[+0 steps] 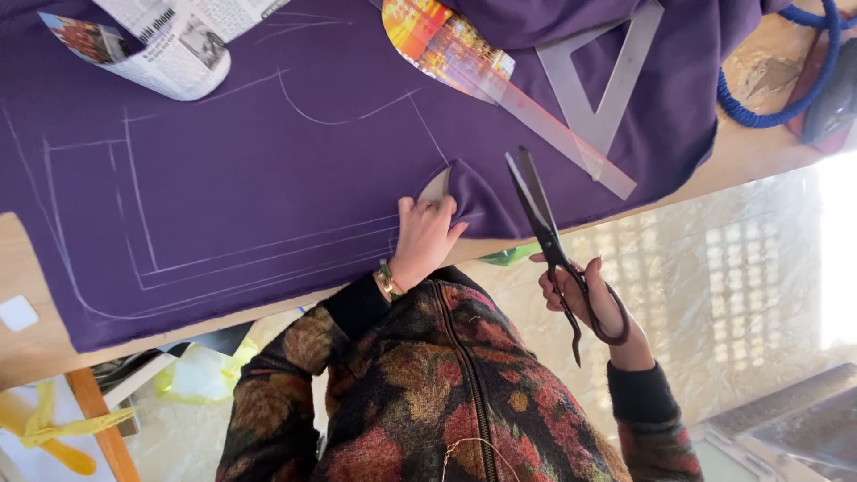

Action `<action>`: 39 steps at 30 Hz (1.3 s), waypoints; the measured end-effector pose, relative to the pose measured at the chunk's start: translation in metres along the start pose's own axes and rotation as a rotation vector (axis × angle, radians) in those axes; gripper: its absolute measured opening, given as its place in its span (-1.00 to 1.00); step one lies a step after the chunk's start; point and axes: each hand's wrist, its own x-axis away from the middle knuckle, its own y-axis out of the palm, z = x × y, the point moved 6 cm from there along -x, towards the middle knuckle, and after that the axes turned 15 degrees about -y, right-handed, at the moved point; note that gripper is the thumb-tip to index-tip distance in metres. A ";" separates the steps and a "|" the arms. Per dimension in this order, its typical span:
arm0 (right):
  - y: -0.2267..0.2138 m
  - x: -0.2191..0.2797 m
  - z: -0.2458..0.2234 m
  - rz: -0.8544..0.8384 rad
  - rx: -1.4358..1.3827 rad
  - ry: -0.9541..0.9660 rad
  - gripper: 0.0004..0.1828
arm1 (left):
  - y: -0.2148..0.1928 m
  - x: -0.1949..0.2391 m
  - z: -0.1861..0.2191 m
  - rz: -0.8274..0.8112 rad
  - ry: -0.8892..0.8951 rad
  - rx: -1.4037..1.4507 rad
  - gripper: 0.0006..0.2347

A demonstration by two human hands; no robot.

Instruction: Marking pattern outlines on purple fabric with tailor's chalk and a ruler, then cutting the fabric with scissors.

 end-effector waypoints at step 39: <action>0.050 -0.106 -0.006 -0.089 0.443 -0.165 -0.44 | -0.034 -0.046 -0.061 0.270 -0.133 0.205 -0.95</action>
